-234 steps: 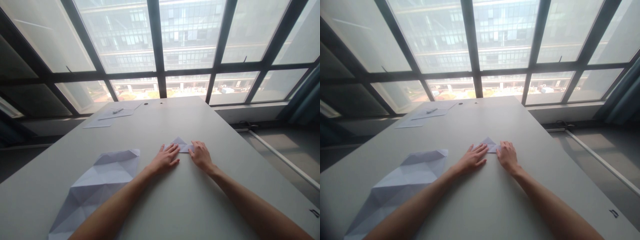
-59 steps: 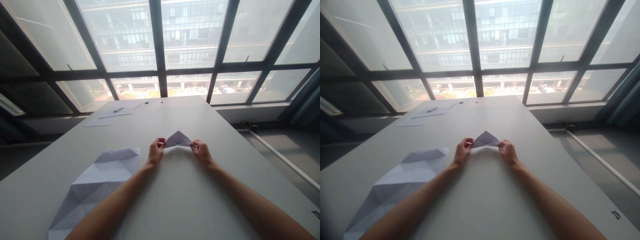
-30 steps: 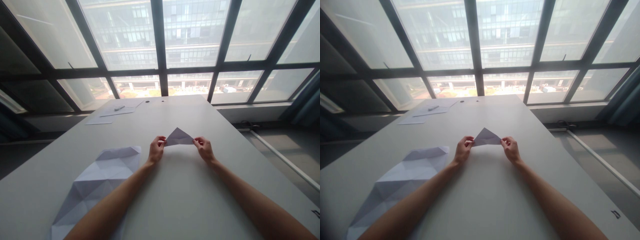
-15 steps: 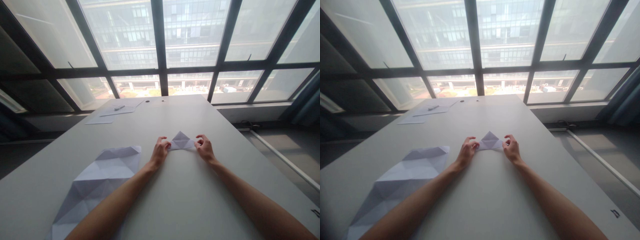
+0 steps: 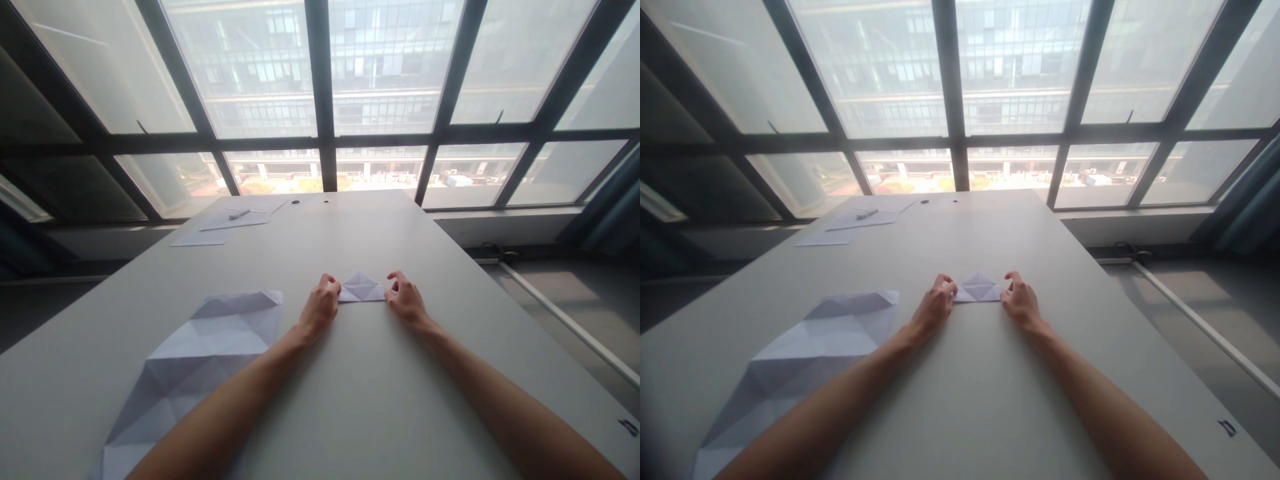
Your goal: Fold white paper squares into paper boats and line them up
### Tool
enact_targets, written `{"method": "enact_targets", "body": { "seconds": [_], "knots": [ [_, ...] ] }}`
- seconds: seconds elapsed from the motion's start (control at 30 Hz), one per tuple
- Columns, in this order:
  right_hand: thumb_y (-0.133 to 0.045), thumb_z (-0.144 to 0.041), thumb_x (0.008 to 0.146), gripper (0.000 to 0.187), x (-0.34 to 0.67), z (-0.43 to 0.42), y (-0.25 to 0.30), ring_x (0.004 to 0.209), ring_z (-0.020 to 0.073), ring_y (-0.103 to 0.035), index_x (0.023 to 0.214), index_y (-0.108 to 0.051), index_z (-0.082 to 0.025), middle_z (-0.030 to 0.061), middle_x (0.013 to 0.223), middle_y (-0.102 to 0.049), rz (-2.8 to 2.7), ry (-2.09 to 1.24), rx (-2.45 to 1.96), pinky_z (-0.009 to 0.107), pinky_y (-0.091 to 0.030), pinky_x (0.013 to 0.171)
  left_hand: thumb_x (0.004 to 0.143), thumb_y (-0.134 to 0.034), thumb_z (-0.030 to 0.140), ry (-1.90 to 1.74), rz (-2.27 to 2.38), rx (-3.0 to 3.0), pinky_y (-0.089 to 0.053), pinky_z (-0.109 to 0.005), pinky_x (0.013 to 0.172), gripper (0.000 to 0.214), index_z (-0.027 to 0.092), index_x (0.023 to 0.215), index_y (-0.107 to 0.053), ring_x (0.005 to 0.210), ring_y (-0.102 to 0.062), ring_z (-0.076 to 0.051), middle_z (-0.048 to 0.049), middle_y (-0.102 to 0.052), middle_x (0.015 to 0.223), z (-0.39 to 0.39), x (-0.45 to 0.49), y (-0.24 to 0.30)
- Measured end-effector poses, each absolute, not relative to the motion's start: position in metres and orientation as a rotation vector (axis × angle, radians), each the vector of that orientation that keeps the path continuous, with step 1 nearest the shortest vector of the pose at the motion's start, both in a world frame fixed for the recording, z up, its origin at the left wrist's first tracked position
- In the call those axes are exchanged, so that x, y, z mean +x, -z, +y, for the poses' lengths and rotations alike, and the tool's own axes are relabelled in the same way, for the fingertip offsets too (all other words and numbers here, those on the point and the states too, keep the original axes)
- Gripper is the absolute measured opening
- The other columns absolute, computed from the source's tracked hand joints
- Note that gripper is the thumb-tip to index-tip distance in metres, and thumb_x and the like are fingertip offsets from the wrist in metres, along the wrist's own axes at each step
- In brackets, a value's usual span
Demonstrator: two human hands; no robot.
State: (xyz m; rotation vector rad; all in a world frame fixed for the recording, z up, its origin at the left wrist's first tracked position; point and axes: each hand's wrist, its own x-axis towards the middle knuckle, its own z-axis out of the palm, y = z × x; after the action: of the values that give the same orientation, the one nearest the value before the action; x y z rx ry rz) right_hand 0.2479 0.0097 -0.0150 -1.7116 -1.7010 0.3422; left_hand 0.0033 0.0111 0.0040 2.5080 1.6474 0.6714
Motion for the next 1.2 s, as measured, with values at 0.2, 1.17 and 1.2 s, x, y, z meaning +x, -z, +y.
{"method": "enact_targets", "body": {
  "seconds": [0.2, 1.17, 1.2],
  "knots": [
    [-0.057, -0.021, 0.082, 0.033, 0.242, 0.005, 0.006, 0.073, 0.019, -0.062, 0.115, -0.056, -0.022, 0.0027, 0.083, -0.069, -1.81, -0.202, -1.858, 0.028, -0.035, 0.069, 0.095, -0.045, 0.012, -0.488, 1.726, 2.703, -0.049, -0.033, 0.081, 0.022, 0.019, 0.098, -0.066, 0.086, -0.059, -0.02, -0.0092, -0.054, 0.116, 0.004, 0.006, -0.013],
    [-0.052, -0.019, 0.089, 0.015, 0.25, 0.005, 0.007, 0.079, 0.018, -0.062, 0.101, -0.062, -0.02, 0.0021, 0.082, -0.07, -1.845, -0.137, -1.846, 0.029, -0.037, 0.077, 0.093, -0.05, 0.012, -0.565, 1.74, 2.503, -0.046, -0.029, 0.086, 0.015, 0.019, 0.099, -0.063, 0.089, -0.06, -0.019, -0.0069, -0.061, 0.1, 0.01, 0.0, -0.009],
    [-0.053, -0.021, 0.09, 0.014, 0.25, 0.004, 0.005, 0.081, 0.0191, -0.062, 0.1, -0.062, -0.02, 0.0033, 0.085, -0.07, -1.853, -0.096, -1.875, 0.03, -0.037, 0.079, 0.093, -0.05, 0.012, -0.564, 1.742, 2.503, -0.046, -0.029, 0.085, 0.015, 0.019, 0.099, -0.063, 0.089, -0.06, -0.019, -0.007, -0.061, 0.1, 0.01, 0.0, -0.01]
  ]
}}
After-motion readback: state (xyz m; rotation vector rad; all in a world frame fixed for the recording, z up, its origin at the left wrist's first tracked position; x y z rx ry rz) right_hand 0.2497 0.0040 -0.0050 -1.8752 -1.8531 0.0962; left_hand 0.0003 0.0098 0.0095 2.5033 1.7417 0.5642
